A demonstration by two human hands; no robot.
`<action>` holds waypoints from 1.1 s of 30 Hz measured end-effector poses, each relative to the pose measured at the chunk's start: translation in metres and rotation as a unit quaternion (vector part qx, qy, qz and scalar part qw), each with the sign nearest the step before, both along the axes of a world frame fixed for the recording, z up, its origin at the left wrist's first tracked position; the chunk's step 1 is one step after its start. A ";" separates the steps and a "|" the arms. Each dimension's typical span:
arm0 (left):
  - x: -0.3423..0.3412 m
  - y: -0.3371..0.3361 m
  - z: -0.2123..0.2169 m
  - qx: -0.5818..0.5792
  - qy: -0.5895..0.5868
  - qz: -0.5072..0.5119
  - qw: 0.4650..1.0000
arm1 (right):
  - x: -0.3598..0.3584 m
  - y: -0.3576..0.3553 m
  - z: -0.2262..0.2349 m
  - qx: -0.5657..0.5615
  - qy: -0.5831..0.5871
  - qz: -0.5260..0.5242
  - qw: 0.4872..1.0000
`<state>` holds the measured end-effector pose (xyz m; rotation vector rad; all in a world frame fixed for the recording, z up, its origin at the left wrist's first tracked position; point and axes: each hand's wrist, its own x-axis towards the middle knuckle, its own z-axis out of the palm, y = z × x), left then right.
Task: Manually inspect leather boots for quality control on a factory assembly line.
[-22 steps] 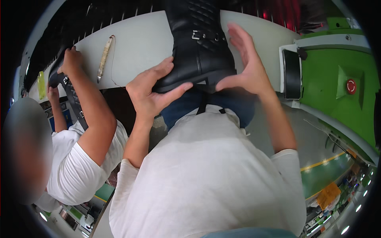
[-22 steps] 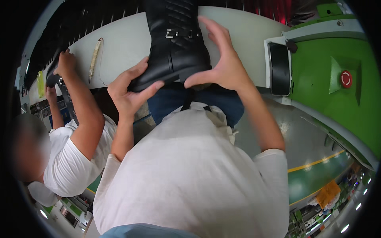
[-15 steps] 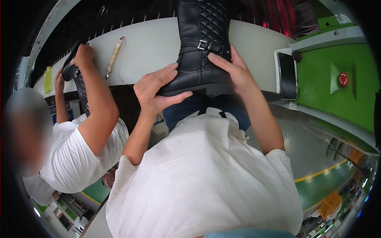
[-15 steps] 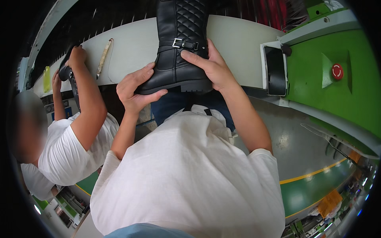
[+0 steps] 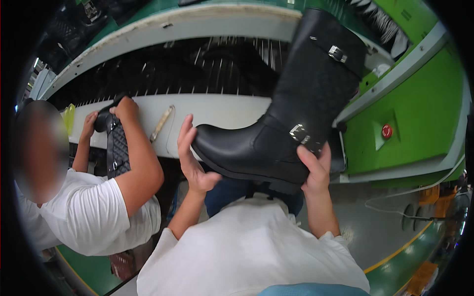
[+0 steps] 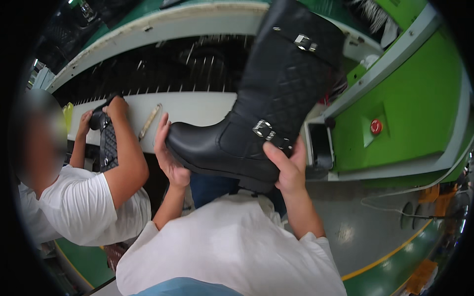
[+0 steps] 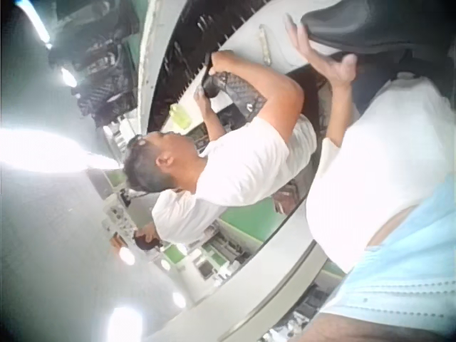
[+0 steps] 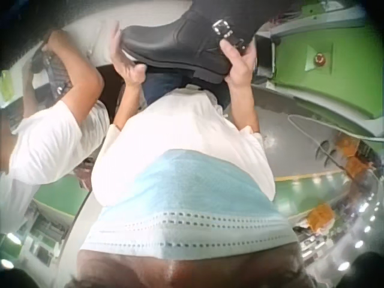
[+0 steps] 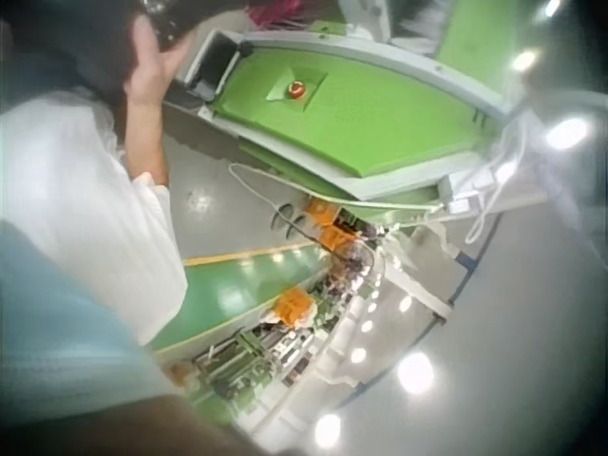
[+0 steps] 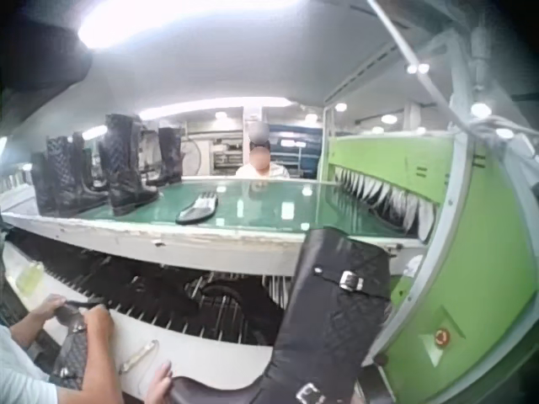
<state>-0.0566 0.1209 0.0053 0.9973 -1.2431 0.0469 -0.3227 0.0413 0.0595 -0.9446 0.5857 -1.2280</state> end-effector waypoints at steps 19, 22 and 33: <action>-0.023 -0.042 0.139 -0.027 -0.035 -0.119 0.992 | 0.125 -0.010 -0.037 -0.310 0.268 -0.274 0.870; -0.039 -0.057 0.128 0.080 -0.029 -0.074 0.994 | 0.121 0.000 -0.103 -0.292 0.352 -0.086 0.885; -0.051 -0.068 0.133 0.007 -0.064 0.009 0.998 | 0.093 -0.076 0.045 -0.119 0.061 0.120 0.984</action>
